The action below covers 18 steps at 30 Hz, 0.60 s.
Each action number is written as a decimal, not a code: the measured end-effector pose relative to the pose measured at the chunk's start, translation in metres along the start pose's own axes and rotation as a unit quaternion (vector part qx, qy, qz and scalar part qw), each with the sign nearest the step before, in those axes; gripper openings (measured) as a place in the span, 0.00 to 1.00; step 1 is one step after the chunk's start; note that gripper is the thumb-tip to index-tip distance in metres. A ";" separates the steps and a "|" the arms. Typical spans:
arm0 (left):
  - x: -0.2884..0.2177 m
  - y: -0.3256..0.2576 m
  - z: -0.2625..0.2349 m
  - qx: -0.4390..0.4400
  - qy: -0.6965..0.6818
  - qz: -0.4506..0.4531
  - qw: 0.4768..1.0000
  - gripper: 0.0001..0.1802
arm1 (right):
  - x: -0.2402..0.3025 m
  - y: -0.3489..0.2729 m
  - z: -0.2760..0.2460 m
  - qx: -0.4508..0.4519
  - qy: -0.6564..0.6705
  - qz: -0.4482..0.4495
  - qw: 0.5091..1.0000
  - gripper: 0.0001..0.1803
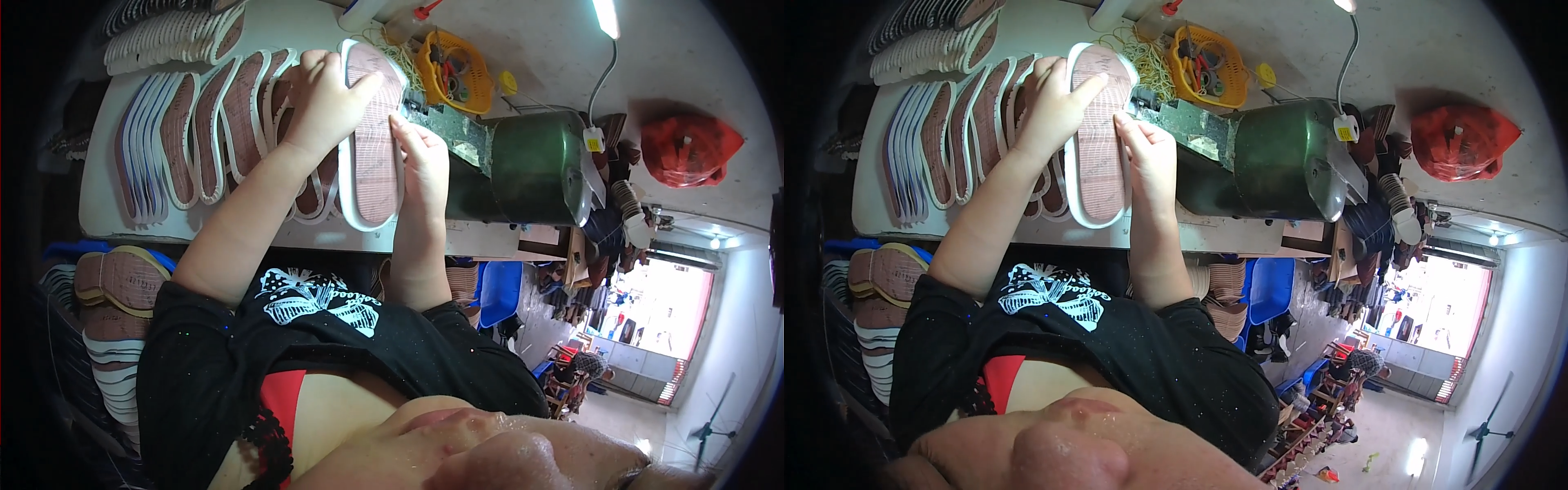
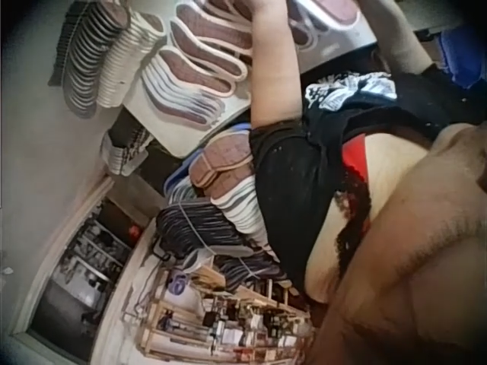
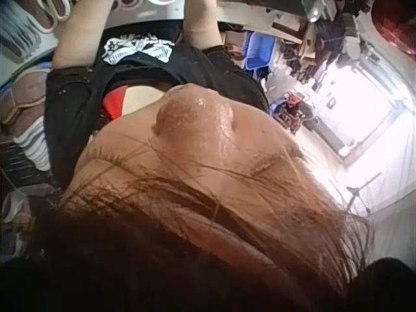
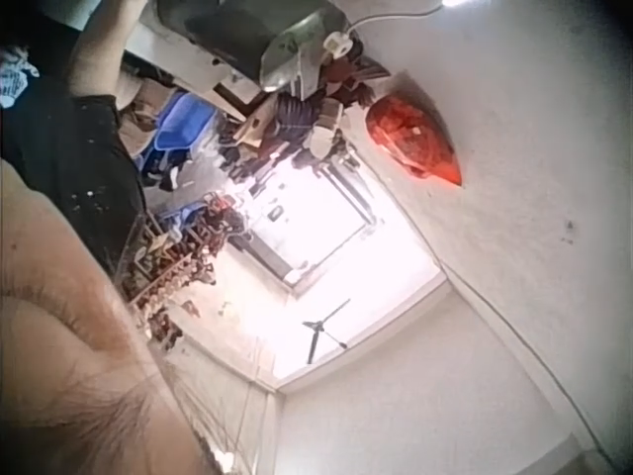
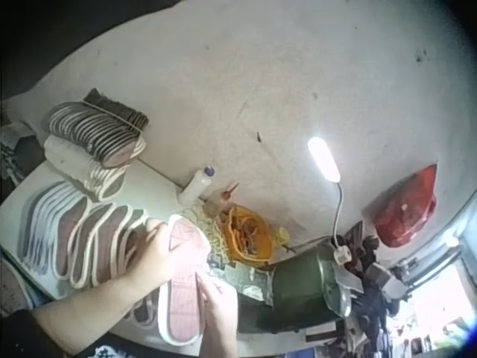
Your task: Inspecting and preparing shoe soles at a manufacturing workbench.
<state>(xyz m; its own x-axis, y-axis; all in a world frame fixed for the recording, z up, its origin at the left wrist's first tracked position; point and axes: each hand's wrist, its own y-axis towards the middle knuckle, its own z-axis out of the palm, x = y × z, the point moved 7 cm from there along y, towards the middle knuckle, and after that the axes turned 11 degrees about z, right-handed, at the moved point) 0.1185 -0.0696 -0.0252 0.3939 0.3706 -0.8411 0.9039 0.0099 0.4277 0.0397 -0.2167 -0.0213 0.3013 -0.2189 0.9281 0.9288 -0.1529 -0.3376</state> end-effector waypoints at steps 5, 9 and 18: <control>0.001 0.005 0.013 0.031 0.015 -0.015 0.999 0.29 | 0.000 -0.003 -0.006 0.036 0.027 0.023 0.999 0.12; -0.003 0.004 0.023 0.014 0.068 -0.033 0.997 0.30 | -0.003 -0.017 -0.021 0.061 0.070 0.031 0.995 0.12; 0.008 0.018 0.014 0.016 0.095 -0.079 0.992 0.34 | -0.037 -0.034 -0.002 0.078 0.172 0.088 0.978 0.15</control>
<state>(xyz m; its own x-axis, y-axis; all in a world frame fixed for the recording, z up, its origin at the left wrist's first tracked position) 0.1403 -0.0789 -0.0291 0.2106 0.5352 -0.8180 0.9578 0.0544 0.2821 -0.0035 -0.2049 -0.0445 0.3942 -0.5438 0.7408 0.8986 0.0589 -0.4349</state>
